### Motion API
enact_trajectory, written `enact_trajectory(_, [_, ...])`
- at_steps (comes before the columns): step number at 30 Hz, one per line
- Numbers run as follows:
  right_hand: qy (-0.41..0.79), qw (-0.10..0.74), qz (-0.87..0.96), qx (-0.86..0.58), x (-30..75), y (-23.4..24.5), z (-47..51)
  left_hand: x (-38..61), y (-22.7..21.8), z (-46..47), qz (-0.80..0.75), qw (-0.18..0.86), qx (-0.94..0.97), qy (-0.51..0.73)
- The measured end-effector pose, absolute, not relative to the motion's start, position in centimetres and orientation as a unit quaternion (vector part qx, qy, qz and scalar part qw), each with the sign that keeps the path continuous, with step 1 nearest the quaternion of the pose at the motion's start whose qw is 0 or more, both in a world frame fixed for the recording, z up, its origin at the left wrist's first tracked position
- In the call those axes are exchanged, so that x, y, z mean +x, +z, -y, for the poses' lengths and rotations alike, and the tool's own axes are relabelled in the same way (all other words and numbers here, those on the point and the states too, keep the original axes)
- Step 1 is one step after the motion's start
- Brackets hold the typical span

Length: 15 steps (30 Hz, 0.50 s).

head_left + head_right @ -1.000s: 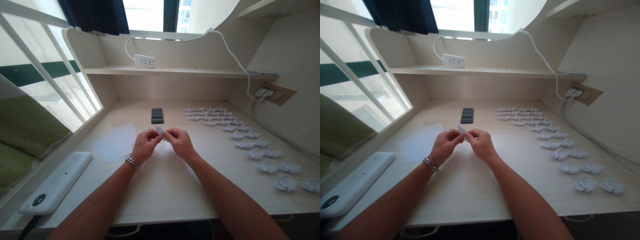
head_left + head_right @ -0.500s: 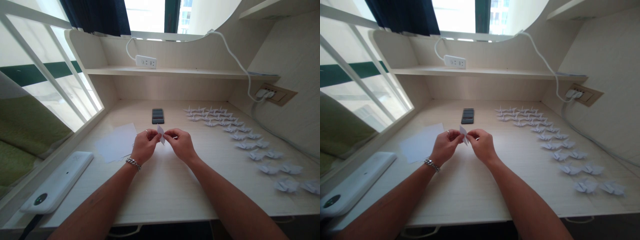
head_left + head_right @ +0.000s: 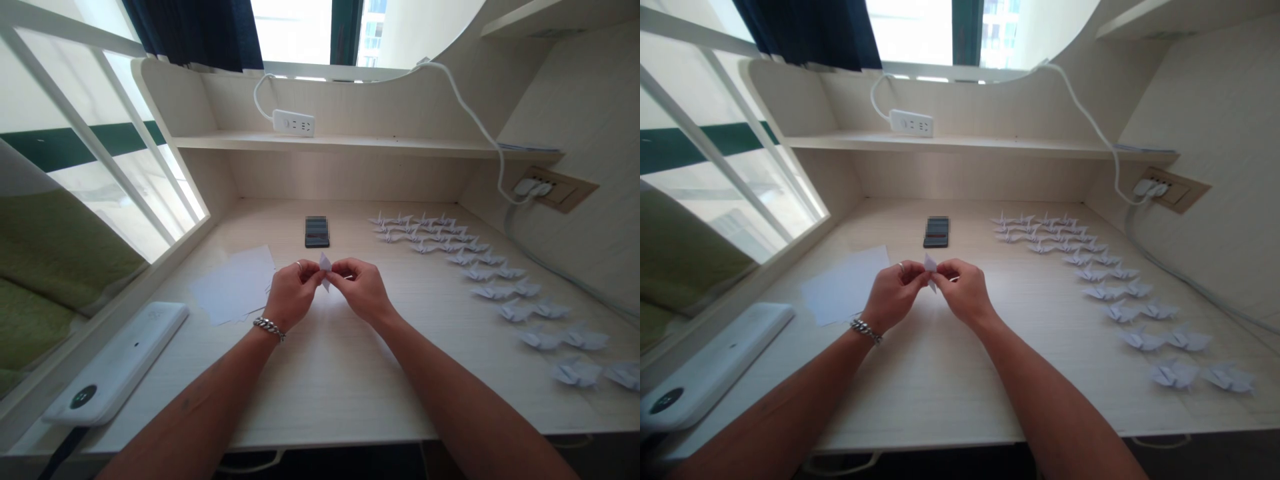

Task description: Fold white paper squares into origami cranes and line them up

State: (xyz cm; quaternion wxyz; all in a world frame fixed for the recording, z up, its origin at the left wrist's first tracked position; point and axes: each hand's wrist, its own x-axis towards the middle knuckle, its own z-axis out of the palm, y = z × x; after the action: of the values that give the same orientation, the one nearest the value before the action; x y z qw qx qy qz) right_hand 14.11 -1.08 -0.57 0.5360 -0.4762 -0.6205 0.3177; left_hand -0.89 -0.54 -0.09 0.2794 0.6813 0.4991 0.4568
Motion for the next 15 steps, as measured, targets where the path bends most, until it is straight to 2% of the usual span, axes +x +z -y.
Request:
enact_trajectory(9, [0.312, 0.547, 0.614, -0.477, 14.11, -0.71, 1.01, -0.79, -0.22, 0.59, -0.475, 0.244, 0.659, 0.53])
enact_trajectory(15, [0.3, 0.539, 0.629, -0.474, 14.12, -0.82, 0.96, -0.9, -0.24, 0.5, -0.481, 0.239, 0.663, 0.52])
